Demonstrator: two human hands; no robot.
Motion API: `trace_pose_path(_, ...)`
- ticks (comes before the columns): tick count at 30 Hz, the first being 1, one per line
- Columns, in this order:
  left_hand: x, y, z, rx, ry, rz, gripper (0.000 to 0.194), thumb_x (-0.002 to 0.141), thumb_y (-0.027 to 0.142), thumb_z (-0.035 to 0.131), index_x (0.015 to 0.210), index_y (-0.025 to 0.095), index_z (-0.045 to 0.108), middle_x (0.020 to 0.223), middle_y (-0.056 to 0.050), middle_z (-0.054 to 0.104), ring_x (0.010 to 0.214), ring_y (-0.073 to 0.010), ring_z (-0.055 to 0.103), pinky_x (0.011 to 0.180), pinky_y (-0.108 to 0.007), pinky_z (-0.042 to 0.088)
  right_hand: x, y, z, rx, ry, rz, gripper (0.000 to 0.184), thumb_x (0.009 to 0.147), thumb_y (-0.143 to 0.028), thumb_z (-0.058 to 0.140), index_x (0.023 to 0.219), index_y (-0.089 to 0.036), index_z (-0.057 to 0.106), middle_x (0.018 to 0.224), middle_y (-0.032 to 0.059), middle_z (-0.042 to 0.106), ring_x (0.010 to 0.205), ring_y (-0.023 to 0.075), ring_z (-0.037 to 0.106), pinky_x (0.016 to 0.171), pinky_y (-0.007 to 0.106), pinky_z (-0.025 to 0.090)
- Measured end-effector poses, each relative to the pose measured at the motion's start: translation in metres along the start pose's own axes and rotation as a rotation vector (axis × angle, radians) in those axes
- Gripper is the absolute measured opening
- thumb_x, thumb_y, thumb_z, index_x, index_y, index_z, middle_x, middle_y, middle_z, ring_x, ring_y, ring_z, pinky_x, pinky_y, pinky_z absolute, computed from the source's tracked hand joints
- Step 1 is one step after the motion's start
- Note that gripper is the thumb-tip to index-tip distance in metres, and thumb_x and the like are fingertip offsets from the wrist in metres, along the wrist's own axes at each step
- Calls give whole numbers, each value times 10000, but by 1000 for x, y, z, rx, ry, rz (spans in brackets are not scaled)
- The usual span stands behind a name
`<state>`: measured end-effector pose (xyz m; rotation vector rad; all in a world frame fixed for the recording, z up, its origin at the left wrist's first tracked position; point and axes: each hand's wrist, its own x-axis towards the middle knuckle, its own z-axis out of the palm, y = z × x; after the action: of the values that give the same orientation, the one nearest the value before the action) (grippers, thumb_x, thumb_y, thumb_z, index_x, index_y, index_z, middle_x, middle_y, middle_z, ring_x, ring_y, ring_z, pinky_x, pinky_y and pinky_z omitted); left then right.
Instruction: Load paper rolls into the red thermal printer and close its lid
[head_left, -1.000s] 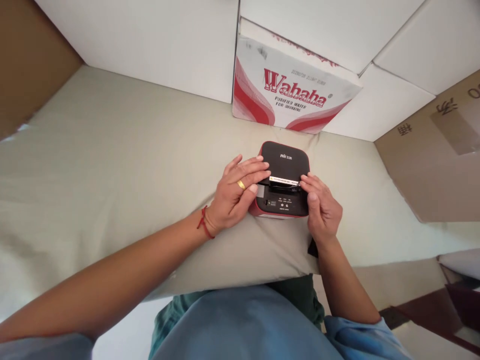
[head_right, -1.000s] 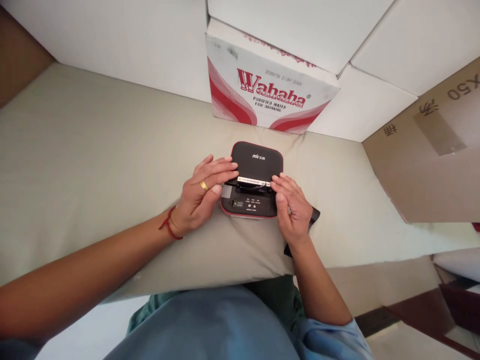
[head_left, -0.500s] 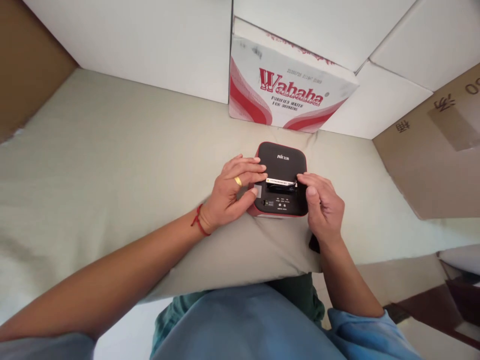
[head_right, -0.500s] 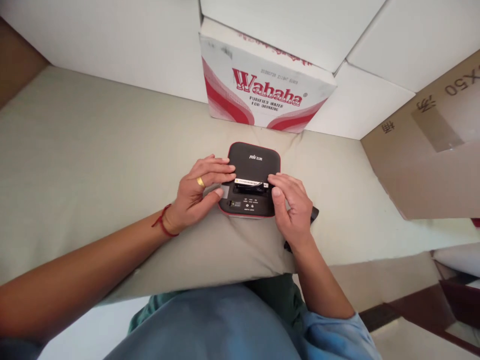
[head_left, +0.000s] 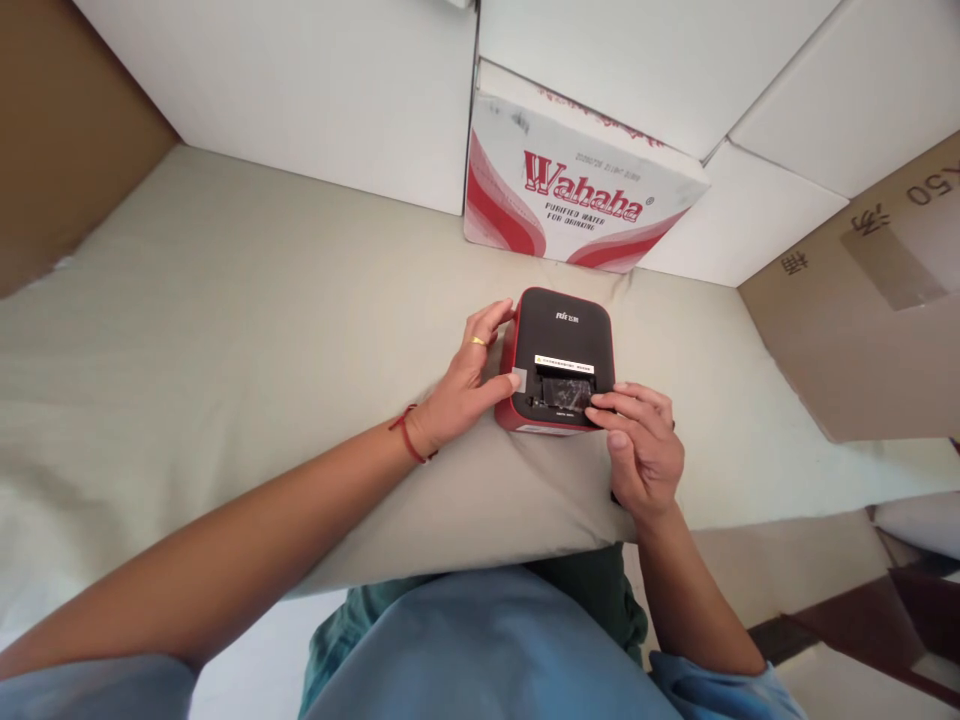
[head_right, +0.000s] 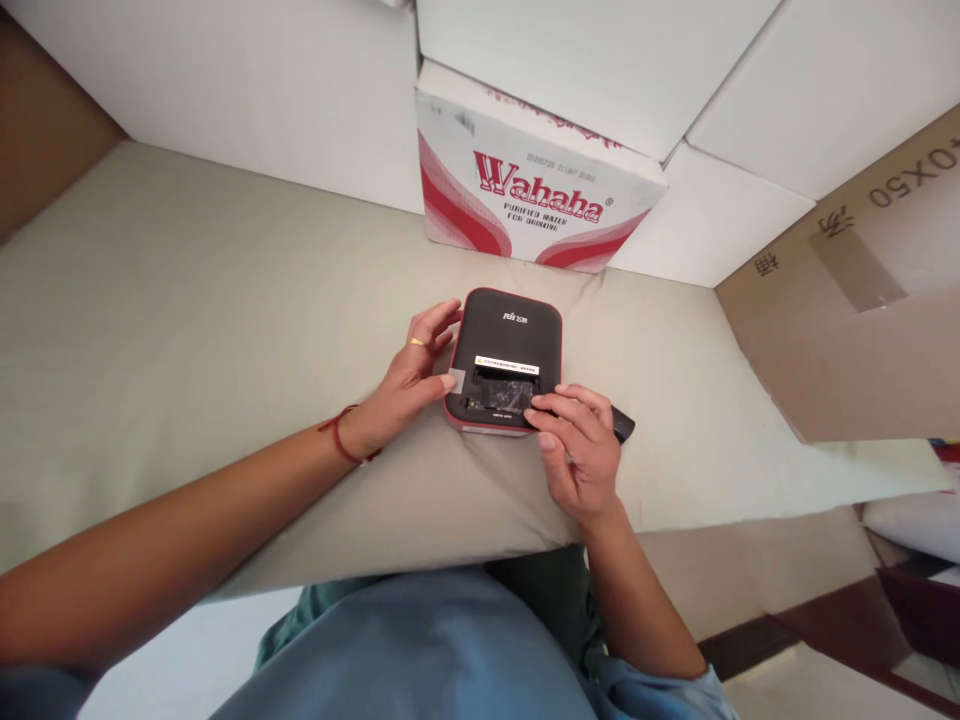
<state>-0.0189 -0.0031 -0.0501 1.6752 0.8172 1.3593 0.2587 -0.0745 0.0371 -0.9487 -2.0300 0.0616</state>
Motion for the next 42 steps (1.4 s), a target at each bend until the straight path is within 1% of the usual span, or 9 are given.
trace_pose_path(6, -2, -10, 6, -217, -67, -115, 1025, 1023, 498, 762, 1883, 427, 209, 2006, -79, 255, 1828, -368, 374, 1450, -599, 449, -1, -3, 6, -28, 33, 23, 311, 1137, -270, 596, 1197, -341, 892, 1127, 68, 901, 1233, 348, 792, 1033, 611, 663)
trace_pose_path(11, -1, 0, 12, -299, -42, -176, 978, 1004, 338, 704, 1858, 451, 242, 1999, -30, 289, 1809, -318, 422, 1404, -545, 523, 2, -3, 5, -53, 49, -6, 267, 1130, -270, 627, 1211, -331, 875, 1347, 88, 897, 1322, 349, 785, 1085, 617, 664)
trace_pose_path(23, 7, 0, 22, -328, -9, -133, 918, 953, 293, 644, 1798, 381, 297, 1898, -60, 456, 1706, -294, 544, 1368, -537, 558, 20, -12, -2, 47, -79, -92, 244, 1137, -273, 627, 1116, -288, 870, 1118, 86, 933, 1098, 316, 905, 1026, 577, 734)
trace_pose_path(26, 6, -7, 24, -266, 14, -120, 897, 958, 342, 640, 1790, 330, 304, 1891, -95, 456, 1739, -317, 503, 1417, -576, 497, 30, -16, -6, 85, -90, -4, 300, 1173, -303, 590, 1064, -281, 869, 1097, 84, 933, 1068, 294, 906, 966, 511, 739)
trace_pose_path(29, 6, -12, 23, -239, 25, -113, 879, 966, 371, 643, 1781, 303, 321, 1876, -132, 474, 1733, -349, 506, 1413, -619, 486, 55, -6, -7, 71, -103, 249, 321, 1184, -448, 614, 1132, -272, 877, 966, 62, 913, 937, 262, 903, 892, 432, 730)
trace_pose_path(31, 6, -13, 22, -276, 26, -117, 877, 964, 377, 662, 1775, 301, 336, 1838, -136, 525, 1692, -357, 550, 1392, -620, 504, 78, 7, -4, 32, -204, 403, 325, 1145, -494, 657, 1189, -259, 877, 857, 29, 878, 765, 235, 867, 780, 383, 705)
trace_pose_path(33, 7, -12, 22, -334, 22, -135, 884, 956, 388, 691, 1768, 300, 353, 1804, -128, 564, 1657, -353, 580, 1380, -605, 514, 102, 20, 4, -42, -402, 438, 263, 1103, -401, 675, 1173, -255, 882, 839, 12, 867, 668, 210, 817, 705, 351, 654)
trace_pose_path(37, 9, -7, 19, -413, -10, -171, 902, 944, 395, 730, 1761, 294, 361, 1805, -131, 552, 1647, -348, 574, 1373, -601, 513, 139, 29, 27, -423, -764, 301, 287, 977, -236, 769, 1225, -288, 904, 1070, 64, 928, 881, 278, 839, 744, 380, 584)
trace_pose_path(42, 11, 4, 19, -490, -4, -227, 935, 891, 382, 779, 1737, 300, 386, 1765, -127, 577, 1675, -374, 529, 1412, -647, 448, 154, 13, 46, -678, -963, 302, 367, 930, -231, 814, 1285, -263, 896, 1194, 140, 915, 1028, 347, 827, 750, 400, 533)
